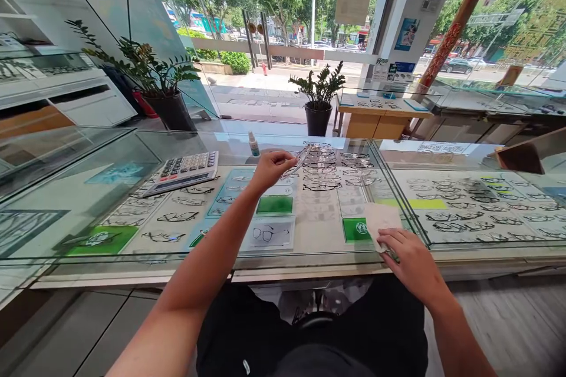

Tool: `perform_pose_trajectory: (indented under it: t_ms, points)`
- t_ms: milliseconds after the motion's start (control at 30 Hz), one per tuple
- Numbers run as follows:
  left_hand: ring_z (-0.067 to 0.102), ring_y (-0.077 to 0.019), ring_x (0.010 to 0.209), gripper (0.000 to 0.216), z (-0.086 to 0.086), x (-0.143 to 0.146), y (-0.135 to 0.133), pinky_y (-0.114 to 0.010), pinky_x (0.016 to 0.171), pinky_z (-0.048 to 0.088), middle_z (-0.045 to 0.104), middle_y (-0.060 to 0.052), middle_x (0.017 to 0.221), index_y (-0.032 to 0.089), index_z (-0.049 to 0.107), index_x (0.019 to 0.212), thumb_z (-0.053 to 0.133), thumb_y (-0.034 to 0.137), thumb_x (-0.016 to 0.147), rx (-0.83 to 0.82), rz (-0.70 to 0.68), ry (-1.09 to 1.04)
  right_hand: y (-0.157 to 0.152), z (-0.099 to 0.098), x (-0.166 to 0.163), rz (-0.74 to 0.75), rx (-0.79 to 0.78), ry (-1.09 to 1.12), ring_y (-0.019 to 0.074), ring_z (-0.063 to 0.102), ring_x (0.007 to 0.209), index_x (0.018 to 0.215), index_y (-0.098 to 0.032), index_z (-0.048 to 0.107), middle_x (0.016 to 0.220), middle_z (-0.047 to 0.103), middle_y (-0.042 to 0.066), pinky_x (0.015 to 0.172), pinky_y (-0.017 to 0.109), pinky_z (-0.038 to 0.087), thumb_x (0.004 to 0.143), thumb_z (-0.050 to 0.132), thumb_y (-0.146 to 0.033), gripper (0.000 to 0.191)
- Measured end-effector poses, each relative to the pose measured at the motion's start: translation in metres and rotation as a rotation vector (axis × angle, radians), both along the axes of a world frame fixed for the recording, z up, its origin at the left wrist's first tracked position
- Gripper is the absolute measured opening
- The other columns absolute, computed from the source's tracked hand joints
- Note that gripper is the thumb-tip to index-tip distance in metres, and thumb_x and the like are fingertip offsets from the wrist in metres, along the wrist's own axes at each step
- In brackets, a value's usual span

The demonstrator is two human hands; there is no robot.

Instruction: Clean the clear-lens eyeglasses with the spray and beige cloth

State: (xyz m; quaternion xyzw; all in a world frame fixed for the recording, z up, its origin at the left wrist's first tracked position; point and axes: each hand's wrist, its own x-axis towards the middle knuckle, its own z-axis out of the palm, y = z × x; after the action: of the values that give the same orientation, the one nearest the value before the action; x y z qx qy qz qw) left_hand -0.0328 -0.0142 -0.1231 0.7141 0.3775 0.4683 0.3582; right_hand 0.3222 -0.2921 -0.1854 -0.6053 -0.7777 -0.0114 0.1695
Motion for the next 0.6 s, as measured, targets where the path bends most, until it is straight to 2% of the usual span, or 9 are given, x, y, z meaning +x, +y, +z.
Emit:
perform_pose_trajectory:
  t_ms: [200,300,367,433,533,600]
  points:
    - [0.041,-0.0112,0.053,0.039,-0.006,-0.008,-0.003,-0.027,0.053,0.025,0.052,0.002,0.056,0.017,0.077,0.078,0.086,0.054,0.077,-0.046,-0.002,-0.034,0.004,0.010,-0.003,-0.020,-0.120,0.131,0.0326,0.068,0.127,0.111,-0.028,0.074,0.135,0.075,0.006,0.108,0.052,0.054,0.093,0.066,-0.014,0.025]
    - [0.045,-0.0122,0.054,0.039,-0.004,-0.010,-0.004,-0.027,0.053,0.027,0.055,0.000,0.057,0.017,0.077,0.077,0.087,0.054,0.076,-0.035,0.021,-0.056,0.001,0.014,-0.006,-0.047,-0.181,0.276,0.0310,0.069,0.125,0.106,-0.029,0.075,0.131,0.076,0.004,0.107,0.050,0.054,0.098,0.061,-0.020,0.019]
    - [0.046,-0.0128,0.055,0.039,-0.004,-0.010,-0.004,-0.027,0.053,0.028,0.056,0.000,0.057,0.017,0.077,0.078,0.087,0.054,0.075,-0.035,0.026,-0.064,0.002,0.020,-0.009,-0.119,-0.198,0.436,0.0294,0.071,0.119,0.108,-0.030,0.075,0.124,0.078,0.004,0.098,0.044,0.057,0.103,0.058,-0.033,0.018]
    - [0.046,-0.0131,0.055,0.039,-0.003,-0.010,-0.004,-0.027,0.053,0.028,0.056,0.000,0.057,0.017,0.077,0.078,0.087,0.054,0.075,-0.036,0.026,-0.067,0.007,0.029,-0.013,-0.203,-0.163,0.609,0.0276,0.073,0.106,0.111,-0.029,0.074,0.114,0.079,0.005,0.085,0.038,0.057,0.104,0.058,-0.046,0.024]
    - [0.044,-0.0125,0.055,0.038,-0.003,-0.010,-0.004,-0.027,0.053,0.027,0.055,0.000,0.058,0.017,0.077,0.079,0.087,0.054,0.075,-0.035,0.030,-0.071,0.021,0.050,-0.021,-0.237,-0.075,0.844,0.0204,0.067,0.079,0.108,-0.026,0.073,0.091,0.074,0.003,0.068,0.030,0.051,0.100,0.064,-0.054,0.030]
    - [0.040,-0.0116,0.054,0.038,-0.002,-0.011,-0.004,-0.027,0.053,0.026,0.054,0.001,0.058,0.017,0.077,0.079,0.087,0.053,0.076,-0.043,0.034,-0.074,0.031,0.066,-0.029,-0.220,-0.048,0.986,0.0169,0.059,0.069,0.102,-0.025,0.071,0.079,0.067,0.000,0.058,0.027,0.045,0.097,0.068,-0.056,0.032]
